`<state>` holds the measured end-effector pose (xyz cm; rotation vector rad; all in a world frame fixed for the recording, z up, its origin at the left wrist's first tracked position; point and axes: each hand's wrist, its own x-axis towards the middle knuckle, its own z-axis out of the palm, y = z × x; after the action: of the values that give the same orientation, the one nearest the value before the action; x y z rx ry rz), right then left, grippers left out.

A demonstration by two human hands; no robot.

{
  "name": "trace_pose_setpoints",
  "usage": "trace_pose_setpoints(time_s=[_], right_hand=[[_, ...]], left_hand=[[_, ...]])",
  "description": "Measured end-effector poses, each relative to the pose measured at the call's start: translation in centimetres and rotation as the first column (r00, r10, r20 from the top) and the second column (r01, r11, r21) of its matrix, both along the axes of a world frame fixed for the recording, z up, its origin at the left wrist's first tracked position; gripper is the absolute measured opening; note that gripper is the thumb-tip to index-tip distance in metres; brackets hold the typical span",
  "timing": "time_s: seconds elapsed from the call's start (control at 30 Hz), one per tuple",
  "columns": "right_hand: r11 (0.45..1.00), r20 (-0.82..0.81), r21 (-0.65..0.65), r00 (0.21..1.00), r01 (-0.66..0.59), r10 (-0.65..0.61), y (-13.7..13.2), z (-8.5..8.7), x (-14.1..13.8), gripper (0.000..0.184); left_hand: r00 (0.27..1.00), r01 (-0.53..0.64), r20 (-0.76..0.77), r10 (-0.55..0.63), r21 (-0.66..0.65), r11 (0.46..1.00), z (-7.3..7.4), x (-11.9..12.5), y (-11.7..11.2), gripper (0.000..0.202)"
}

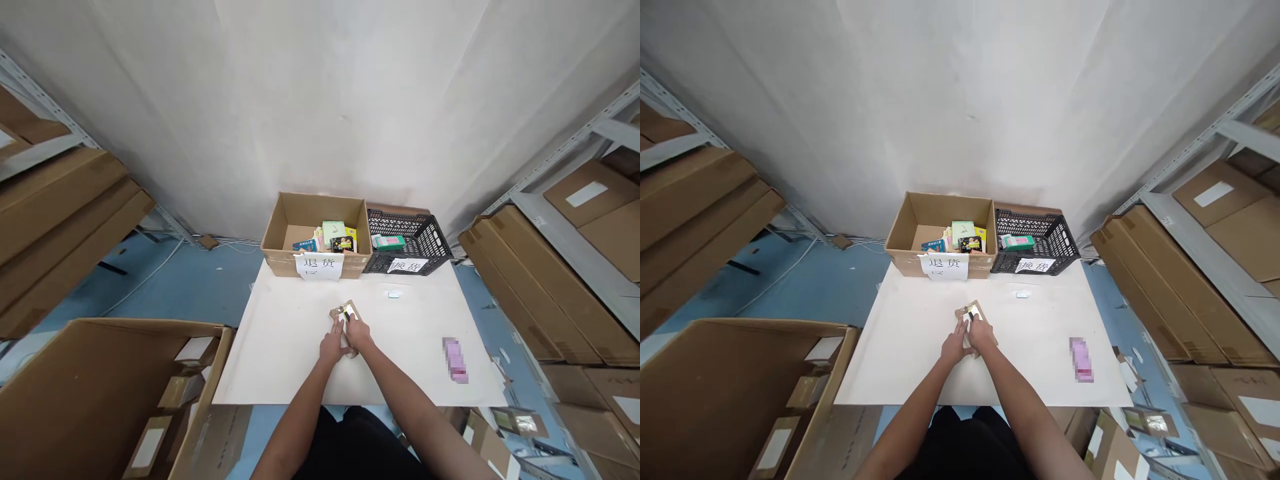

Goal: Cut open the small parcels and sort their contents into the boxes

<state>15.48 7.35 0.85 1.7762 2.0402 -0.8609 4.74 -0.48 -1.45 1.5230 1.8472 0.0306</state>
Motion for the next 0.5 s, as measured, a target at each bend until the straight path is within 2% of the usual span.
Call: trace_pose_setpoints(time_s=[0.27, 0.5], right_hand=[[1.000, 0.113, -0.009, 0.993, 0.023, -0.022, 0.4, 1.6, -1.7, 0.049], [1.000, 0.149, -0.004, 0.989, 0.010, -0.009, 0.2, 1.5, -1.5, 0.059]], left_hand=[[0.998, 0.007, 0.054, -0.008, 0.020, 1.000, -0.1, -0.8, -0.3, 0.114], [0.999, 0.029, 0.022, -0.029, 0.027, 0.999, -0.2, -1.2, -0.3, 0.113]])
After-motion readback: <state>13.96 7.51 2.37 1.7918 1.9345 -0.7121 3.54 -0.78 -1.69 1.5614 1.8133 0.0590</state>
